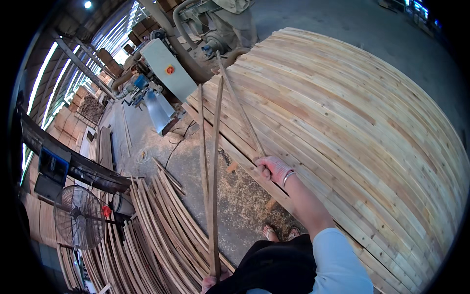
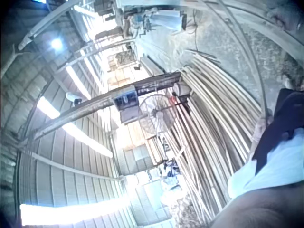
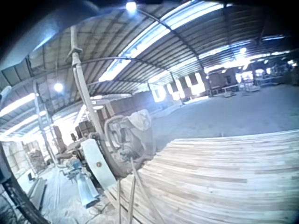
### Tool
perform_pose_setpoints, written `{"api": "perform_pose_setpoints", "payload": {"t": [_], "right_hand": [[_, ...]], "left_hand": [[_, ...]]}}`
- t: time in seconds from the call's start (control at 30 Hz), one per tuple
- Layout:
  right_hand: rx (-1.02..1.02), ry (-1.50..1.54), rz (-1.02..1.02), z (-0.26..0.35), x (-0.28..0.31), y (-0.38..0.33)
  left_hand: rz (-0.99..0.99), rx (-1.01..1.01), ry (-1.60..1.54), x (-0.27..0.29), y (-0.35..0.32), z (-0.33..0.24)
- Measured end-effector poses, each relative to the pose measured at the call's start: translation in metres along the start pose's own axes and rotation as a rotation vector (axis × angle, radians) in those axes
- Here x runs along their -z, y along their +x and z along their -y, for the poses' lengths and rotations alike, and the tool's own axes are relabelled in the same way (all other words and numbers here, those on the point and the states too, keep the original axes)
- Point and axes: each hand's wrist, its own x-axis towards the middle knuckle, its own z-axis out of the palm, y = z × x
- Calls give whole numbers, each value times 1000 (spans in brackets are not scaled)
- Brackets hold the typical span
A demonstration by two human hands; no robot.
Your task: The person picks up long wood strips from a large stack on a pallet and places them onto a separate pile on the floor.
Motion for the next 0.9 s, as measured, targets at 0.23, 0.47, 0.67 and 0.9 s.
{"api": "perform_pose_setpoints", "payload": {"t": [0.23, 0.47, 0.67, 0.9], "right_hand": [[-99, -99, -135, -98, -28, -69], [-229, 57, -130, -172, -24, -122], [-178, 72, -34, -157, -34, -158], [-149, 59, -155, -173, -26, -198]], "left_hand": [[-33, -104, 89, -16, 6, 2], [64, -159, 240, -54, 2, -53], [20, -240, 479, -88, 95, -53], [95, -199, 539, -135, 162, -47]]}}
